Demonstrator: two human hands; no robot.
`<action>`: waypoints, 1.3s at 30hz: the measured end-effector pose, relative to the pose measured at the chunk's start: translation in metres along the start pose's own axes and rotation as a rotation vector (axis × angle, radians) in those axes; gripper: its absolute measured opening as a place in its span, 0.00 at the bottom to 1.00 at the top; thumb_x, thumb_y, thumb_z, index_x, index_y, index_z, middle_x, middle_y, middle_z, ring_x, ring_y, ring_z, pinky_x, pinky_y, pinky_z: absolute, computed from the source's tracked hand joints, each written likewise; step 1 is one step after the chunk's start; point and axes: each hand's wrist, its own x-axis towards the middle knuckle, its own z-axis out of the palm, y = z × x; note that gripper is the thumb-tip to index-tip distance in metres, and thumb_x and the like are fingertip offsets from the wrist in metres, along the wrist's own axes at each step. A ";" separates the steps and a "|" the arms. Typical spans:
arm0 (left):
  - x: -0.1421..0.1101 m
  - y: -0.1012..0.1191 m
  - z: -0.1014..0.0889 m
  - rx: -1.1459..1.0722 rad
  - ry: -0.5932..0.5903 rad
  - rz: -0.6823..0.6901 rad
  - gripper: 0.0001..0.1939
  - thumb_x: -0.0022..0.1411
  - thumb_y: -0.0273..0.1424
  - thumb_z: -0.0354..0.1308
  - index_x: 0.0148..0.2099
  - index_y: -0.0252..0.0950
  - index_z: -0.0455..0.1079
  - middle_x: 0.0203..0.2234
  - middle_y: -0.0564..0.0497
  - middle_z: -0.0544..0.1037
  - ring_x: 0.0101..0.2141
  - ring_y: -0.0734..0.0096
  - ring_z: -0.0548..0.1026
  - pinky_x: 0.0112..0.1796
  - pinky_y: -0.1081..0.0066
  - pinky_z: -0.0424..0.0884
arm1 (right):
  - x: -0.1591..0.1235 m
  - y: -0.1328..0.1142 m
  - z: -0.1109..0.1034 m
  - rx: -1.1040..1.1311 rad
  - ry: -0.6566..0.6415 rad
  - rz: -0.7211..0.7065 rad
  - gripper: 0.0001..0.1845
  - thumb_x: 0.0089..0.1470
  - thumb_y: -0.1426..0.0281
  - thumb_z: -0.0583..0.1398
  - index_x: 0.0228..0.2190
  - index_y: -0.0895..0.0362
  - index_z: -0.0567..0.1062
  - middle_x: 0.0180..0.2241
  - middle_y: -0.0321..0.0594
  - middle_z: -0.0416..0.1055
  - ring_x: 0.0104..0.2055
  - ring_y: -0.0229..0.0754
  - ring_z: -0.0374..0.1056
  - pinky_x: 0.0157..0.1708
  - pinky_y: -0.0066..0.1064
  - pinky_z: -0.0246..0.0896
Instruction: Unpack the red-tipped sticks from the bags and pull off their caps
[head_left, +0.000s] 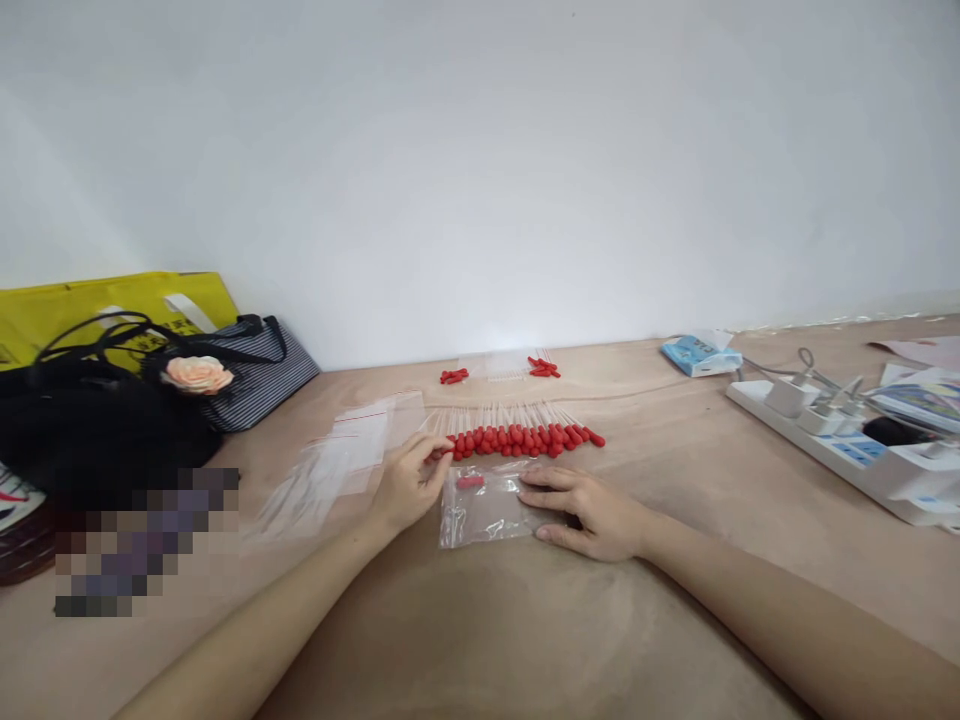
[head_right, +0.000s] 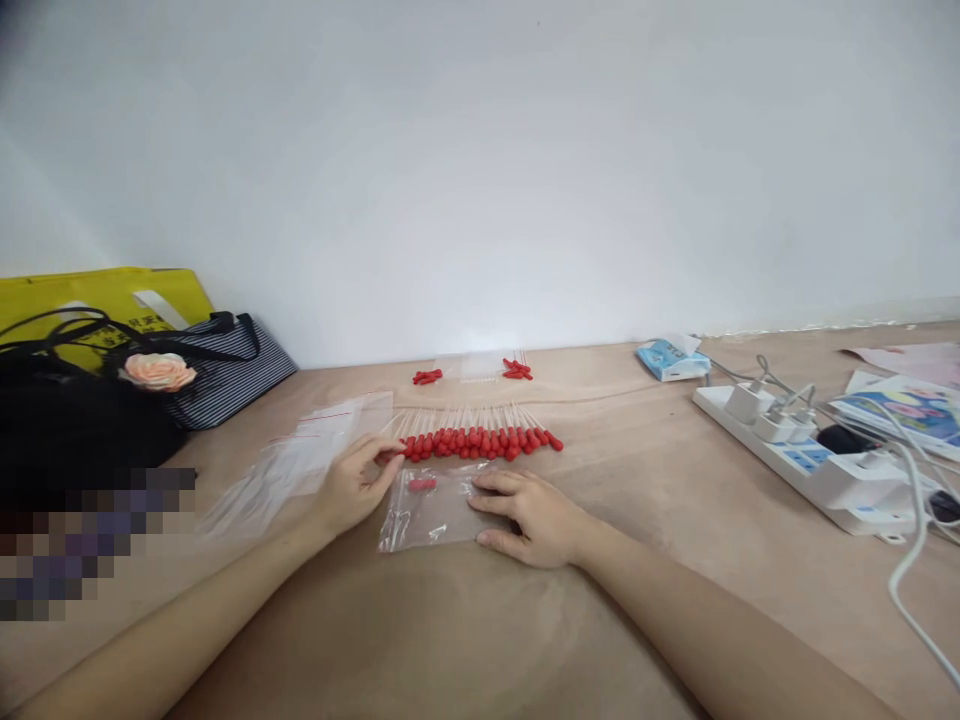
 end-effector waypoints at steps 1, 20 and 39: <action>-0.007 -0.002 -0.003 -0.013 0.002 -0.045 0.08 0.56 0.30 0.50 0.33 0.34 0.69 0.26 0.49 0.73 0.27 0.73 0.70 0.30 0.73 0.69 | 0.000 0.000 0.000 -0.001 0.001 0.001 0.25 0.52 0.61 0.55 0.51 0.58 0.64 0.53 0.49 0.59 0.54 0.47 0.56 0.52 0.41 0.52; -0.029 -0.004 -0.002 -0.170 -0.116 -0.300 0.09 0.51 0.35 0.55 0.24 0.34 0.68 0.19 0.54 0.68 0.19 0.78 0.63 0.21 0.76 0.63 | -0.002 0.004 0.005 0.012 0.042 0.005 0.25 0.52 0.59 0.55 0.51 0.55 0.65 0.53 0.48 0.59 0.54 0.49 0.56 0.51 0.44 0.53; -0.020 0.003 0.007 -0.178 -0.272 -0.249 0.06 0.56 0.33 0.49 0.30 0.35 0.62 0.23 0.54 0.67 0.23 0.76 0.65 0.25 0.74 0.64 | 0.000 0.004 0.003 0.013 0.025 -0.009 0.25 0.52 0.59 0.55 0.51 0.54 0.65 0.52 0.46 0.61 0.55 0.48 0.55 0.53 0.44 0.51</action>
